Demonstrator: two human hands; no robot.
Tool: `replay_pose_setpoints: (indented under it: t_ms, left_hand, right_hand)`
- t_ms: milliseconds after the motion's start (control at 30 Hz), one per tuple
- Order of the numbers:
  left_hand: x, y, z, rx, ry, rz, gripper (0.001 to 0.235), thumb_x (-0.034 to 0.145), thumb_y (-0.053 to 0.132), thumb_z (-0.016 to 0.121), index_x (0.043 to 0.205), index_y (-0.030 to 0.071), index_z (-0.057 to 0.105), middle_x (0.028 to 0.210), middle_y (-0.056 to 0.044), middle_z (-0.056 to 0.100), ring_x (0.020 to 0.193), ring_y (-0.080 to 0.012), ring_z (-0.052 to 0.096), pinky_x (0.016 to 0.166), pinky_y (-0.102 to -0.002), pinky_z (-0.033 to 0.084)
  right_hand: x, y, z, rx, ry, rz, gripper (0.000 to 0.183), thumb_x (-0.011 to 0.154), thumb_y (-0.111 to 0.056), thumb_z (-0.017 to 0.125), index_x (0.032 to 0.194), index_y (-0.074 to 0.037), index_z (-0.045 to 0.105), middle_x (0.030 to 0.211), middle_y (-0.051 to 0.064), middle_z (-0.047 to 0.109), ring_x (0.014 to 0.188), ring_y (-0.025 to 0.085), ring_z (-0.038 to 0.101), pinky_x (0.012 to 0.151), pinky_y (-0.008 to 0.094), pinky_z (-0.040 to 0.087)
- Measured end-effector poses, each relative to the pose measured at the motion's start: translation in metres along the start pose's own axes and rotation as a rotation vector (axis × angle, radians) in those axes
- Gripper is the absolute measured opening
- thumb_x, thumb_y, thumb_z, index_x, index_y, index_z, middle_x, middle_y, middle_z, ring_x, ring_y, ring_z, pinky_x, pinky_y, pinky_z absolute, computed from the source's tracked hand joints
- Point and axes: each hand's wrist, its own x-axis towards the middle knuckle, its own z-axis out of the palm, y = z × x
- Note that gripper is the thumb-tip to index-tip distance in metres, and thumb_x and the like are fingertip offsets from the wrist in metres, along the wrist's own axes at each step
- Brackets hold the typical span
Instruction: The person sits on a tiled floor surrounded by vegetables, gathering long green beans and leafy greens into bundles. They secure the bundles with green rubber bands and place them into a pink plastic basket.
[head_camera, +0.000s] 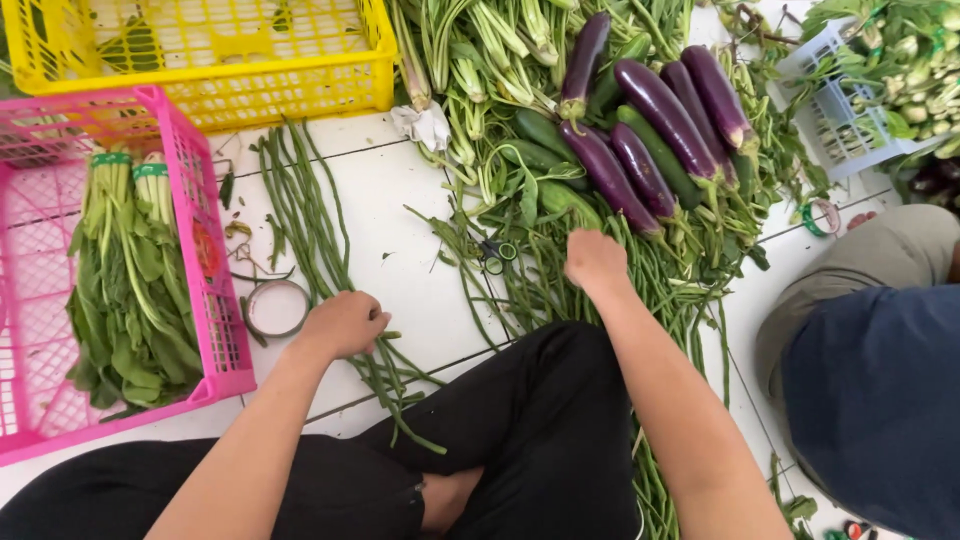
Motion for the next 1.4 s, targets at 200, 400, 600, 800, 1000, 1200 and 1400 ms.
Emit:
replay_pose_setpoints:
  t_ms: [200, 400, 600, 800, 1000, 1200, 1400]
  left_hand:
    - [-0.004, 0.001, -0.002, -0.042, 0.03, 0.031, 0.033, 0.097, 0.026, 0.053, 0.082, 0.009, 0.077, 0.062, -0.005, 0.074, 0.068, -0.025, 0.073, 0.075, -0.04, 0.057]
    - [0.005, -0.007, 0.003, -0.017, 0.092, 0.084, 0.032, 0.094, 0.029, 0.053, 0.089, 0.008, 0.077, 0.073, -0.009, 0.077, 0.087, -0.034, 0.074, 0.083, -0.047, 0.057]
    - [0.008, -0.01, 0.005, -0.136, 0.144, 0.159, 0.034, 0.093, 0.028, 0.056, 0.121, 0.015, 0.07, 0.11, -0.011, 0.078, 0.106, -0.0407, 0.071, 0.092, -0.054, 0.056]
    - [-0.011, 0.0, 0.0, -0.38, 0.169, 0.298, 0.042, 0.091, 0.023, 0.059, 0.132, 0.016, 0.06, 0.12, -0.013, 0.073, 0.107, -0.0401, 0.07, 0.092, -0.055, 0.056]
    - [-0.009, 0.005, -0.004, -0.802, 0.199, 0.395, 0.06, 0.091, 0.026, 0.069, 0.145, 0.016, 0.046, 0.139, -0.017, 0.062, 0.118, -0.0397, 0.066, 0.099, -0.053, 0.055]
    - [0.013, 0.002, 0.007, -1.038, 0.14, 0.383, 0.009, 0.096, 0.009, 0.058, 0.105, 0.005, 0.059, 0.105, -0.006, 0.077, 0.086, -0.0115, 0.063, 0.079, -0.027, 0.054]
    - [-0.006, -0.001, -0.013, -1.155, -0.212, 0.346, 0.012, 0.101, 0.007, 0.055, 0.103, -0.002, 0.061, 0.09, -0.016, 0.075, 0.08, -0.0221, 0.072, 0.072, -0.031, 0.059]
  right_hand:
    - [-0.022, -0.069, -0.053, 0.209, 0.057, -0.092, 0.014, 0.086, -0.02, 0.08, 0.088, -0.01, 0.07, 0.09, 0.016, 0.073, 0.102, 0.043, 0.071, 0.086, 0.051, 0.056]
    - [-0.036, -0.161, -0.089, 0.272, -0.006, -0.214, 0.014, 0.089, -0.027, 0.078, 0.093, -0.016, 0.07, 0.096, 0.005, 0.074, 0.107, 0.033, 0.071, 0.091, 0.046, 0.057]
    - [-0.036, -0.228, -0.088, 0.234, -0.043, -0.344, 0.012, 0.088, -0.028, 0.078, 0.094, -0.02, 0.072, 0.094, 0.004, 0.078, 0.102, 0.034, 0.073, 0.09, 0.045, 0.058]
    - [-0.05, -0.284, -0.104, 0.449, -0.075, -0.45, 0.004, 0.096, -0.025, 0.064, 0.098, -0.021, 0.064, 0.075, -0.004, 0.076, 0.055, 0.016, 0.072, 0.076, 0.032, 0.058]
    - [-0.036, -0.324, -0.111, 0.763, -0.103, -0.645, 0.013, 0.101, -0.028, 0.06, 0.104, -0.016, 0.056, 0.07, 0.002, 0.076, 0.043, 0.015, 0.067, 0.045, 0.025, 0.054]
    - [-0.021, -0.347, -0.143, 1.058, -0.009, -0.768, 0.025, 0.097, 0.005, 0.064, 0.116, -0.003, 0.05, 0.091, 0.014, 0.07, 0.067, 0.016, 0.069, 0.057, 0.022, 0.065]
    - [0.034, -0.343, -0.148, 1.138, 0.287, -0.651, 0.021, 0.093, 0.01, 0.066, 0.107, -0.002, 0.056, 0.091, 0.015, 0.074, 0.064, 0.015, 0.071, 0.053, 0.019, 0.063]
